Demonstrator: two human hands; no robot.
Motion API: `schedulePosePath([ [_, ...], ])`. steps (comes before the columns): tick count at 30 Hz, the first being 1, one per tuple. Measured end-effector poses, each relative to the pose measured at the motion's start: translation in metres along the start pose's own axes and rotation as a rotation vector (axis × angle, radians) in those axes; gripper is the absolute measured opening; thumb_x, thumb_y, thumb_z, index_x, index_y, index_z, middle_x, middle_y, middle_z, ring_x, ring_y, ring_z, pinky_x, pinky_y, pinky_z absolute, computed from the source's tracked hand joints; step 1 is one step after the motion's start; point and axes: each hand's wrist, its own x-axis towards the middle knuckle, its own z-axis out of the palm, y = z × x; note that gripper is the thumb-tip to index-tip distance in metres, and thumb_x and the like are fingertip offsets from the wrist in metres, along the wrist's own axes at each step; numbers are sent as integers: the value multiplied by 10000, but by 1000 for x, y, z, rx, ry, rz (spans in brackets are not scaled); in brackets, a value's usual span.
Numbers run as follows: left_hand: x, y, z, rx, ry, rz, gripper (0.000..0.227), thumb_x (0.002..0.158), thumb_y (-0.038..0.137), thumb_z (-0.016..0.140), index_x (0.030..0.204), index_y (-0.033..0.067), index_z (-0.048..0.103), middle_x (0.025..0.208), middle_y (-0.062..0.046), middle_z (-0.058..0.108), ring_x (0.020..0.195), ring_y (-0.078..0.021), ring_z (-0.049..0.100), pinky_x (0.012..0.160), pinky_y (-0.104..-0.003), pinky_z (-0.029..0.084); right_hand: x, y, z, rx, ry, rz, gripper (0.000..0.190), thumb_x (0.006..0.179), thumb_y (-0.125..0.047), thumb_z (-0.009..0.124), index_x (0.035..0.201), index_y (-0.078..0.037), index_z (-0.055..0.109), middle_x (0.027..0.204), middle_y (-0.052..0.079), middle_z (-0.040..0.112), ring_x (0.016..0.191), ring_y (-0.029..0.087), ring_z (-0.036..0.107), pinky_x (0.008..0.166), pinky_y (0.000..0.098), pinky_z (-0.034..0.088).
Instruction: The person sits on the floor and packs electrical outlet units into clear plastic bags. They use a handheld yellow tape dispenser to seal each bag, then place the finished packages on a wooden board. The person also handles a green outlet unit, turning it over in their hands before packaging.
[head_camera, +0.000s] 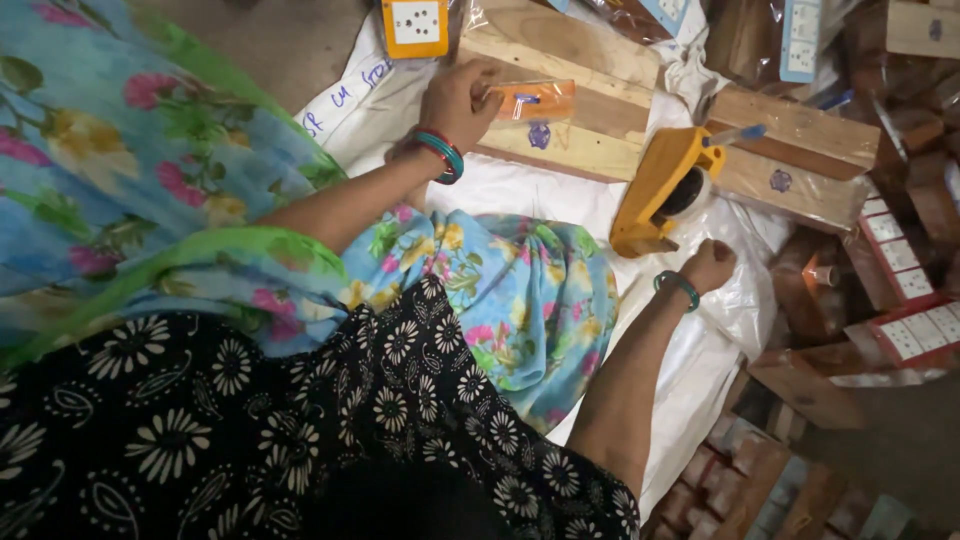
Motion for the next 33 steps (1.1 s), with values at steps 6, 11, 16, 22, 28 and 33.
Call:
schedulePosePath([
  [6,4,-24,11,-273,-62,-286,383,907,51,726,1270,143,644,856,-87,733,767,-153,743,659,-287,622,-17,-2,10,91,-413,291,149,914,-126,682,1002,-9,705,863,77,722,689,133,696,503,235,498],
  [11,9,-64,17,-564,-133,-73,621,944,-77,705,1454,163,443,1127,-90,675,867,-159,710,690,-315,611,-12,-9,11,143,-465,92,142,922,-102,689,964,27,729,835,91,743,682,151,728,595,248,596],
  [16,2,-99,36,-935,-198,-488,765,961,-83,642,1523,243,238,958,-114,707,759,-178,682,673,-326,612,-24,-8,-12,55,-325,-9,135,912,-115,716,911,18,743,789,75,716,638,131,622,540,267,476],
  [22,-7,-103,46,-844,-85,-571,897,845,-124,726,1491,254,231,1084,-100,670,850,-229,726,653,-413,593,-79,23,-28,189,-236,382,120,896,-138,718,944,-28,718,799,51,654,696,145,597,554,288,452],
  [28,47,-60,-2,36,-37,374,735,889,-39,749,1529,232,512,1359,-114,636,1240,-313,687,1092,-361,592,-93,20,-15,412,-686,793,64,914,-94,681,965,-53,681,817,41,633,723,158,597,660,305,498],
  [33,77,-16,22,321,-293,860,902,724,432,900,1487,179,492,1354,-212,555,1229,-406,552,1001,-477,476,-121,-51,-30,551,-514,431,71,981,-83,687,1017,-37,647,871,24,613,774,123,572,706,269,487],
])
